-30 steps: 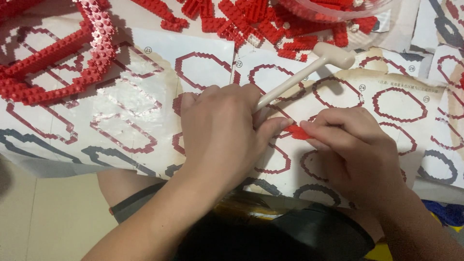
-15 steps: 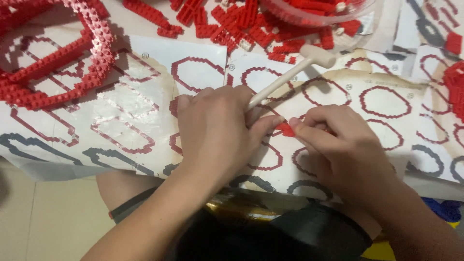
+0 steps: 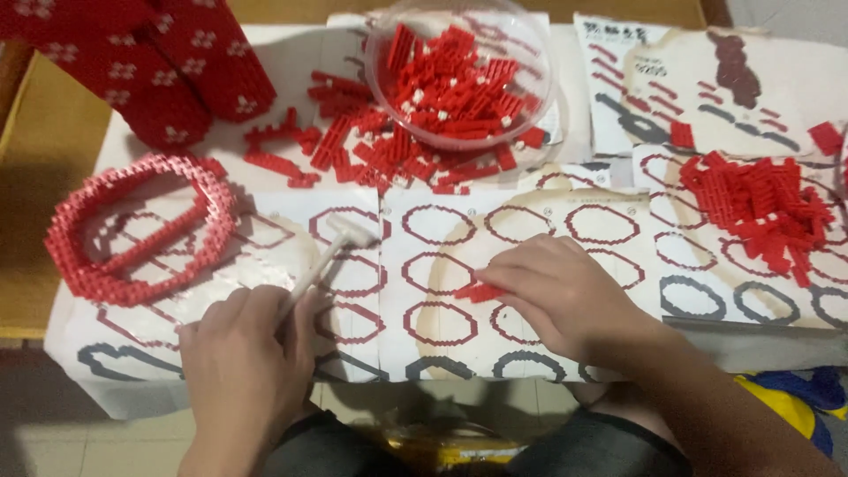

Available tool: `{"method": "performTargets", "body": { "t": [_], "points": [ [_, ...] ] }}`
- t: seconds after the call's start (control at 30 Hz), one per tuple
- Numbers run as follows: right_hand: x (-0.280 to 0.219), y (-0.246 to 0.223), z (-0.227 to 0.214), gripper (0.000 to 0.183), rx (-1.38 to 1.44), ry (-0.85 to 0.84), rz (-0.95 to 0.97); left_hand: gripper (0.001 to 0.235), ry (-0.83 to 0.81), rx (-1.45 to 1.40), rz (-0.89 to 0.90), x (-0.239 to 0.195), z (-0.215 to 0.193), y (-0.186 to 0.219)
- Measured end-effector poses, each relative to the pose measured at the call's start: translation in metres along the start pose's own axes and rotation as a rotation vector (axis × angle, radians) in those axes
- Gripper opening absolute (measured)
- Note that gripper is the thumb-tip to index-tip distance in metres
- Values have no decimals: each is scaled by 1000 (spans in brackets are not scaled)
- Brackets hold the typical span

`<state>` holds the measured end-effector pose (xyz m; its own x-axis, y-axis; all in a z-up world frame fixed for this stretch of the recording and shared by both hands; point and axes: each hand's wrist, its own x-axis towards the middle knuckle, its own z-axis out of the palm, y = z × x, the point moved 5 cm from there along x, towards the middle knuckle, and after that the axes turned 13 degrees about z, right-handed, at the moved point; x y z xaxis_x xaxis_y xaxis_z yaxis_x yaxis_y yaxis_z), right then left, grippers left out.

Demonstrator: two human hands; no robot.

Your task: The person assembles red micro-pearl bricks into hexagonal shapes on a printed template. They place bricks along the outlines, use a small hammer to secure them, and continue building the pattern.

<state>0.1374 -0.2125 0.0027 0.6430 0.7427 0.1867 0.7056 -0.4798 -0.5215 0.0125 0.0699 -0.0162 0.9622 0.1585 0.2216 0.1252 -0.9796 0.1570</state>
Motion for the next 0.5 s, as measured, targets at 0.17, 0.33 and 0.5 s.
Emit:
{"method": "performTargets", "body": {
  "t": [0.17, 0.33, 0.5],
  "points": [
    [0, -6, 1, 49, -194, -139, -162, 18, 147, 51, 34, -2, 0, -10],
    [-12, -25, -10, 46, -65, 169, -22, 26, 230, -19, 51, -6, -10, -3],
    [-23, -25, -8, 25, 58, 280, 352, 25, 283, -83, 122, -12, -2, -15]
  ]
}}
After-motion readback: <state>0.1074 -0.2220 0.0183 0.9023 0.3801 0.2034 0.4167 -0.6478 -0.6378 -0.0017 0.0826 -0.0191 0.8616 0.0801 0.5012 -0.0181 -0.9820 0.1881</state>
